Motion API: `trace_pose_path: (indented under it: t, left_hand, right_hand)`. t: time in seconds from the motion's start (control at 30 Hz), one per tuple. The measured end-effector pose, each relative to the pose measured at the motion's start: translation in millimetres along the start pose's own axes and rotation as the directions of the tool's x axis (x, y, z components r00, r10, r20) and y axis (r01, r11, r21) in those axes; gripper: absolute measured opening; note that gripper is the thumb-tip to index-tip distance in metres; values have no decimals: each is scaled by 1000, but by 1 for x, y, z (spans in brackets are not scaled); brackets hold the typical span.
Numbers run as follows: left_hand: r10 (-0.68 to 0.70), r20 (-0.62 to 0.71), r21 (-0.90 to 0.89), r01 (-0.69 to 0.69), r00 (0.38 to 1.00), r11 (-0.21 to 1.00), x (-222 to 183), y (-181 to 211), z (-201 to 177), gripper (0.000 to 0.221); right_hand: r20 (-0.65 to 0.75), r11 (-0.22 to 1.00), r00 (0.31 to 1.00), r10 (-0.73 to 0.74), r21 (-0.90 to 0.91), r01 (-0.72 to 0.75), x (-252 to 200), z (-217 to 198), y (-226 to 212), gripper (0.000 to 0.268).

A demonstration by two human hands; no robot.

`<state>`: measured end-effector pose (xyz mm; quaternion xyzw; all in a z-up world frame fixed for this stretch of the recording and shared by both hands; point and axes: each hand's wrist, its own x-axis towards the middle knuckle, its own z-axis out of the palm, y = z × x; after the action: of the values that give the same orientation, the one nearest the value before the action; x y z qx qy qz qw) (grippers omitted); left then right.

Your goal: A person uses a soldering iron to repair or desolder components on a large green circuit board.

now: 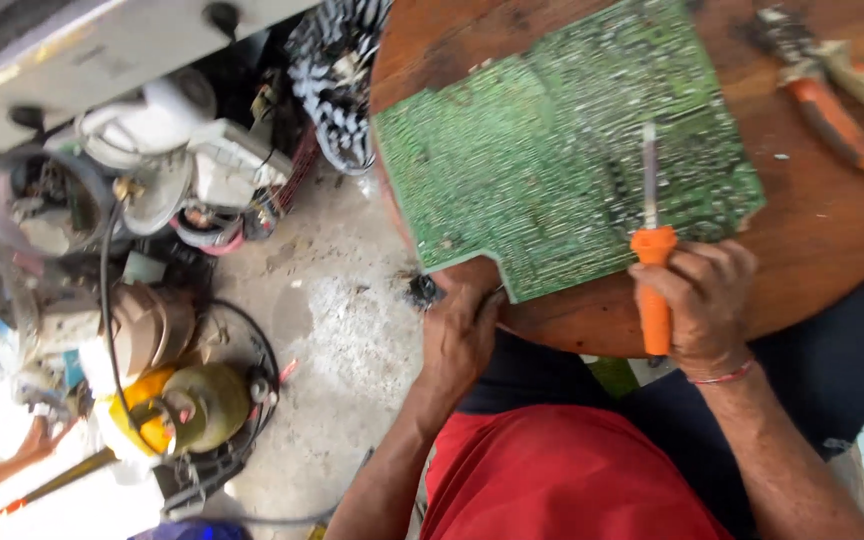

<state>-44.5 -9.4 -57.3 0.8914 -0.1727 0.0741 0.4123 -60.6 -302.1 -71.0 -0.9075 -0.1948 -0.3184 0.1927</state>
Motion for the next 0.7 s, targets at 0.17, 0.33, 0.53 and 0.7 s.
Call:
trace_pose_path:
  t: [0.17,0.33,0.53,0.7]
  left_hand:
    - [401,-149,569,-253,904,782,2,-36,-5,17]
    - [315,-199,405,-215,928,888,-25,-49,-39,10]
    - [282,-201,304,-213,938,928,32,8,-56,14]
    - [477,-82,343,-425,875,838,153,93,-26,6]
  right_hand:
    - [40,998,999,30,51,-32,4,-2,-2,16]
    - [-48,997,999,9,80,-5,0,2,-1,28]
    - [-165,987,986,8,162,19,6,-14,-7,21]
    - [-300,973,948,105,229,-36,-24,-48,0,25]
